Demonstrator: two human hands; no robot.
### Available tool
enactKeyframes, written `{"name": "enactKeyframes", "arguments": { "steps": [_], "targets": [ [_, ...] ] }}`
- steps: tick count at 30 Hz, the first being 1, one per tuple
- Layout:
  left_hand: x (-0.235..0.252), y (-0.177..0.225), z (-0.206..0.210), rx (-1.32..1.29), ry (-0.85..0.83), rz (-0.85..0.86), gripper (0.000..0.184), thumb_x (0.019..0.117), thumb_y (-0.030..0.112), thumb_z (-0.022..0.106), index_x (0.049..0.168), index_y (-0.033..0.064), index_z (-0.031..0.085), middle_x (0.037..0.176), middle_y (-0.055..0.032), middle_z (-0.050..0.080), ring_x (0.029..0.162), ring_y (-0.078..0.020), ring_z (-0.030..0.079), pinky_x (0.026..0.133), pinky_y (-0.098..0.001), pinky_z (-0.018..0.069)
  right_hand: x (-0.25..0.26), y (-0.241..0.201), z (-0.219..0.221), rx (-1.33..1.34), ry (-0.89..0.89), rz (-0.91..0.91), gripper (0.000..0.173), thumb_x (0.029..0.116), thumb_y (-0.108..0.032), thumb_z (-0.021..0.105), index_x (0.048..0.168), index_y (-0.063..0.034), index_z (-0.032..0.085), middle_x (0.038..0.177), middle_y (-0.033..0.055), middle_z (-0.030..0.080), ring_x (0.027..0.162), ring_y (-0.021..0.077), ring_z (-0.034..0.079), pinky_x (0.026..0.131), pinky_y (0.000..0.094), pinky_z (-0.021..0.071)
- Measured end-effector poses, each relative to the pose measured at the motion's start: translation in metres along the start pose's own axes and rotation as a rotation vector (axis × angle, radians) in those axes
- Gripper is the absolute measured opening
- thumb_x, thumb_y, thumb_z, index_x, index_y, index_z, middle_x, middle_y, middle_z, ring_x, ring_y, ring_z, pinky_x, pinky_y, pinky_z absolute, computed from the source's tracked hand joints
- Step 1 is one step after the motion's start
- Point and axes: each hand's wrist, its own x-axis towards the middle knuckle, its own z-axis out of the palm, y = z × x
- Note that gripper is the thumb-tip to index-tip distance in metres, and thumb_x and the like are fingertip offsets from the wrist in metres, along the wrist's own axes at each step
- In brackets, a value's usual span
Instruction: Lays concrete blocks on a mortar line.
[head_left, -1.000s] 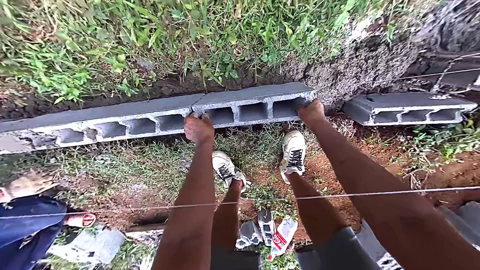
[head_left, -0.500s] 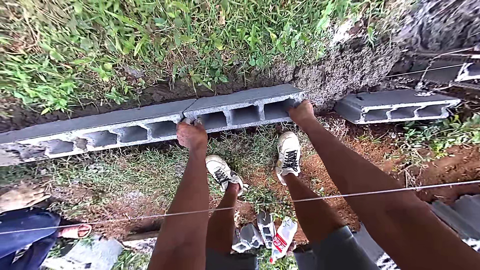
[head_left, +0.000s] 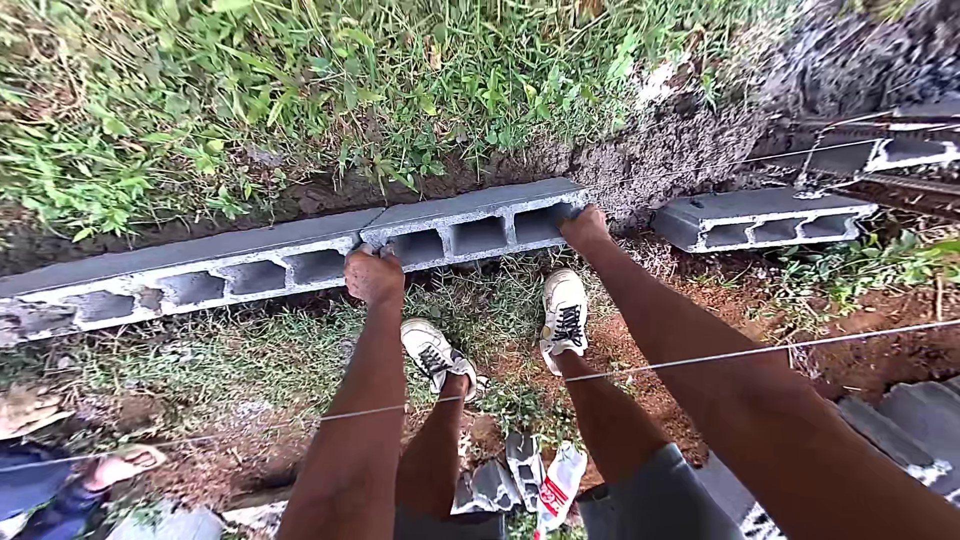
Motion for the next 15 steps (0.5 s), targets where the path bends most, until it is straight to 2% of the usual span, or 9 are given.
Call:
{"name": "enactKeyframes", "arguments": {
  "steps": [3, 5, 9, 11, 13, 15],
  "targets": [
    [-0.004, -0.002, 0.007, 0.052, -0.029, 0.043, 0.050, 0.0984, 0.047, 0.062, 0.122, 0.0035, 0.068, 0.126, -0.0306, 0.064, 0.120, -0.0497, 0.061, 0.094, -0.0713, 0.0464, -0.003, 0.008, -0.003, 0.016, 0.007, -0.015, 0.057, 0.0963, -0.032, 0.068, 0.135, 0.0064, 0.054, 0.130, 0.0300, 0.062, 0.125, 0.0441, 0.061, 0.101, 0.0625, 0.0493],
    [-0.001, -0.001, 0.011, 0.053, -0.001, 0.049, 0.052, 0.0972, 0.044, 0.063, 0.126, 0.0009, 0.065, 0.132, -0.0303, 0.062, 0.127, -0.0467, 0.058, 0.101, -0.0667, 0.0453, -0.003, 0.010, -0.006, 0.009, 0.000, -0.026, 0.056, 0.0967, -0.037, 0.067, 0.134, 0.0040, 0.057, 0.129, 0.0279, 0.064, 0.122, 0.0423, 0.063, 0.100, 0.0617, 0.0509],
    [0.001, -0.003, 0.017, 0.052, 0.026, 0.067, 0.055, 0.0969, 0.040, 0.063, 0.133, -0.0006, 0.061, 0.137, -0.0283, 0.060, 0.132, -0.0431, 0.055, 0.107, -0.0621, 0.0433, -0.003, 0.015, -0.009, 0.013, -0.044, -0.071, 0.046, 0.0981, -0.032, 0.065, 0.129, 0.0016, 0.061, 0.127, 0.0266, 0.066, 0.121, 0.0419, 0.063, 0.098, 0.0635, 0.0509],
    [0.002, -0.005, 0.018, 0.064, 0.038, 0.089, 0.054, 0.0973, 0.042, 0.062, 0.132, 0.0002, 0.062, 0.136, -0.0275, 0.061, 0.131, -0.0427, 0.056, 0.106, -0.0625, 0.0440, 0.002, 0.023, -0.013, 0.036, -0.103, -0.175, 0.047, 0.1001, -0.035, 0.063, 0.130, 0.0018, 0.062, 0.126, 0.0276, 0.066, 0.121, 0.0429, 0.063, 0.099, 0.0645, 0.0497],
    [0.003, -0.008, 0.019, 0.065, 0.053, 0.125, 0.058, 0.0973, 0.045, 0.061, 0.133, -0.0008, 0.061, 0.136, -0.0281, 0.061, 0.130, -0.0433, 0.057, 0.106, -0.0633, 0.0436, 0.009, 0.039, -0.029, 0.033, -0.224, -0.350, 0.057, 0.1036, -0.046, 0.059, 0.131, 0.0032, 0.061, 0.124, 0.0292, 0.066, 0.120, 0.0441, 0.062, 0.102, 0.0657, 0.0471],
    [0.003, -0.011, 0.020, 0.051, 0.079, 0.184, 0.059, 0.0976, 0.046, 0.060, 0.131, -0.0026, 0.062, 0.134, -0.0305, 0.061, 0.130, -0.0460, 0.056, 0.106, -0.0657, 0.0426, 0.012, 0.055, -0.054, -0.101, -0.272, -0.513, 0.061, 0.1060, -0.053, 0.051, 0.131, 0.0010, 0.062, 0.120, 0.0279, 0.067, 0.116, 0.0436, 0.064, 0.101, 0.0660, 0.0476]
  ]
}}
